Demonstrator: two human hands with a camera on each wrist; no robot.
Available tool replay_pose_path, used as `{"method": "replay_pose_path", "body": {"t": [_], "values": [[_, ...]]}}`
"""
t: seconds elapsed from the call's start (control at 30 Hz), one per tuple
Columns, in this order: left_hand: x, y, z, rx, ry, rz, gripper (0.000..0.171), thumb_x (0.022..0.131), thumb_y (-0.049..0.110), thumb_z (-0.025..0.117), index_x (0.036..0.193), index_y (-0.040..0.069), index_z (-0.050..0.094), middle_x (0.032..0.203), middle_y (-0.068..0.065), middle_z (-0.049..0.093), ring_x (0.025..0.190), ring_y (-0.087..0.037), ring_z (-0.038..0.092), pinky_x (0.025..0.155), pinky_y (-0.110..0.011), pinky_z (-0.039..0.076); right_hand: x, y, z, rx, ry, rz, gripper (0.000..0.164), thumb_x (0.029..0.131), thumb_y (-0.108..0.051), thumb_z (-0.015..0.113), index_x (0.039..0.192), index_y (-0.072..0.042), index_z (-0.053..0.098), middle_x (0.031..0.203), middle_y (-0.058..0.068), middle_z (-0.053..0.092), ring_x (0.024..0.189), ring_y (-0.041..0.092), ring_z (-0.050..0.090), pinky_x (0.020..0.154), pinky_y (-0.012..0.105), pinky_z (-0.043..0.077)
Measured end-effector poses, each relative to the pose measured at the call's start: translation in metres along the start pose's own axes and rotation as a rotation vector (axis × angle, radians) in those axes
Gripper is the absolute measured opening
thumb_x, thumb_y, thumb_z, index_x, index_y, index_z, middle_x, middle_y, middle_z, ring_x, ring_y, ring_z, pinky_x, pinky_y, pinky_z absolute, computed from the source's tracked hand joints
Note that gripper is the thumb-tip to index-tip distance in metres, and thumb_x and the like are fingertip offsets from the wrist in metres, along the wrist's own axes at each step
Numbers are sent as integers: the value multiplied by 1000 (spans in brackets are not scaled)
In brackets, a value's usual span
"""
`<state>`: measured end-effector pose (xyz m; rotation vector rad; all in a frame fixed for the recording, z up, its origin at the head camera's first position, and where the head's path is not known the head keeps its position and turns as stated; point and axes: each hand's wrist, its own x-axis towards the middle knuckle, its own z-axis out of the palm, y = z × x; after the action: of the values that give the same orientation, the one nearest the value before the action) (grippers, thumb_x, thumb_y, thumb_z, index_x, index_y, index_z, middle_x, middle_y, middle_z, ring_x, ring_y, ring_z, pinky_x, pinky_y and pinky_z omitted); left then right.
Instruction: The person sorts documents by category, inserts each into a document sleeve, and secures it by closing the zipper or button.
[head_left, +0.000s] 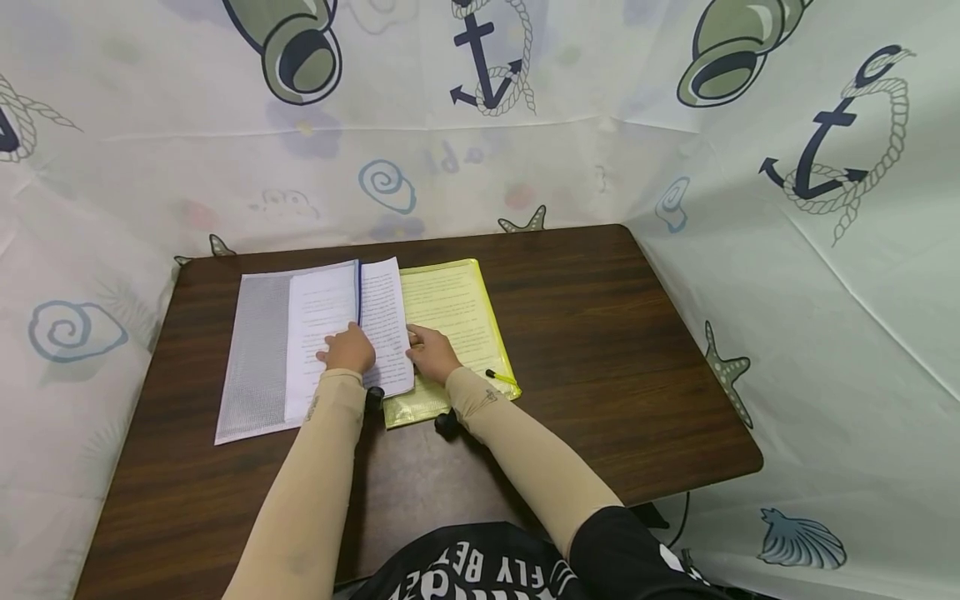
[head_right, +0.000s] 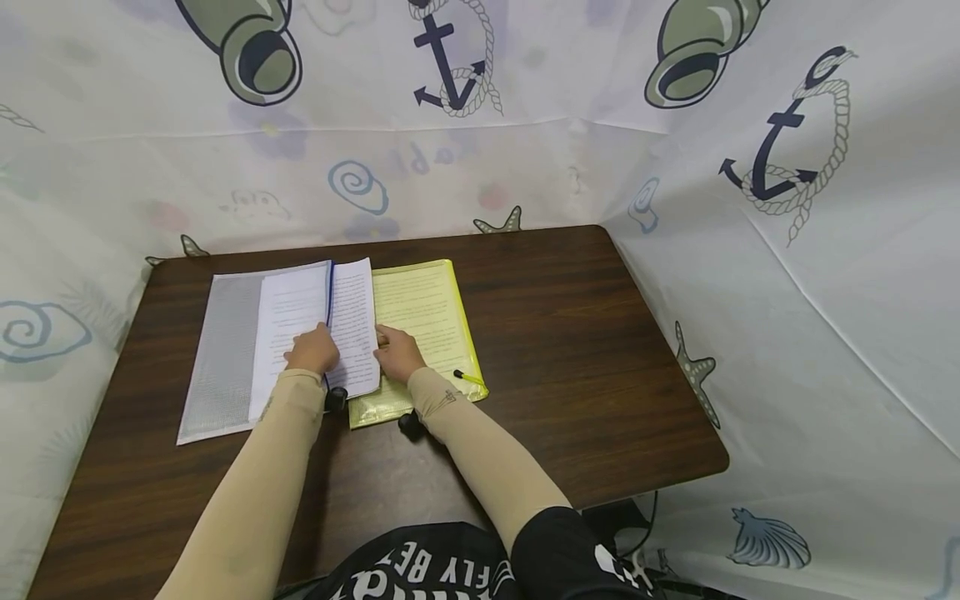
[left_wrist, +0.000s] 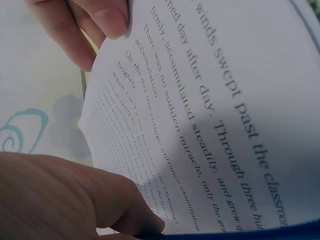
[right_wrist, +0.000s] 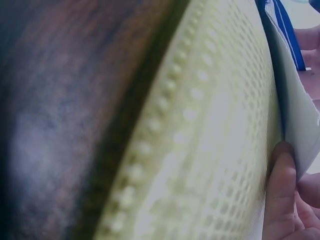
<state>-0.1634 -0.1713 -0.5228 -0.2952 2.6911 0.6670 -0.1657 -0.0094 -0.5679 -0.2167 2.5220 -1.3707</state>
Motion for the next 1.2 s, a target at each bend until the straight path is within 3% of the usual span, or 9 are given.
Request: {"method": "replay_pose_path", "body": {"t": [0.57, 0.7, 0.93, 1.2], "values": [[-6, -1, 6, -9, 54, 8, 57, 100, 6, 33, 151, -17, 26, 141, -46, 41, 136, -62, 33, 109, -74, 26, -5, -3, 12, 26, 0, -11, 53, 100, -2, 61, 151, -8, 49, 129, 14, 67, 114, 27, 67, 85, 27, 55], [-4, 0, 8, -2, 64, 31, 57, 100, 7, 31, 151, -18, 25, 141, -47, 41, 136, -63, 32, 108, -74, 26, -4, -4, 15, -7, -10, -49, 53, 100, -2, 61, 152, -7, 48, 131, 15, 66, 117, 26, 66, 89, 26, 54], [0, 1, 9, 9, 87, 35, 55, 99, 6, 33, 149, -17, 31, 137, -46, 46, 133, -61, 38, 106, -73, 30, -1, -3, 14, -23, -2, -40, 54, 101, -2, 60, 152, -5, 45, 130, 15, 66, 119, 24, 65, 92, 27, 53], [0, 3, 7, 8, 71, 40, 54, 100, 6, 32, 149, -17, 31, 139, -45, 44, 134, -61, 37, 108, -73, 29, 1, -3, 11, -43, -26, -62, 56, 101, -2, 59, 154, -4, 42, 130, 15, 66, 117, 25, 66, 91, 26, 54]]}}
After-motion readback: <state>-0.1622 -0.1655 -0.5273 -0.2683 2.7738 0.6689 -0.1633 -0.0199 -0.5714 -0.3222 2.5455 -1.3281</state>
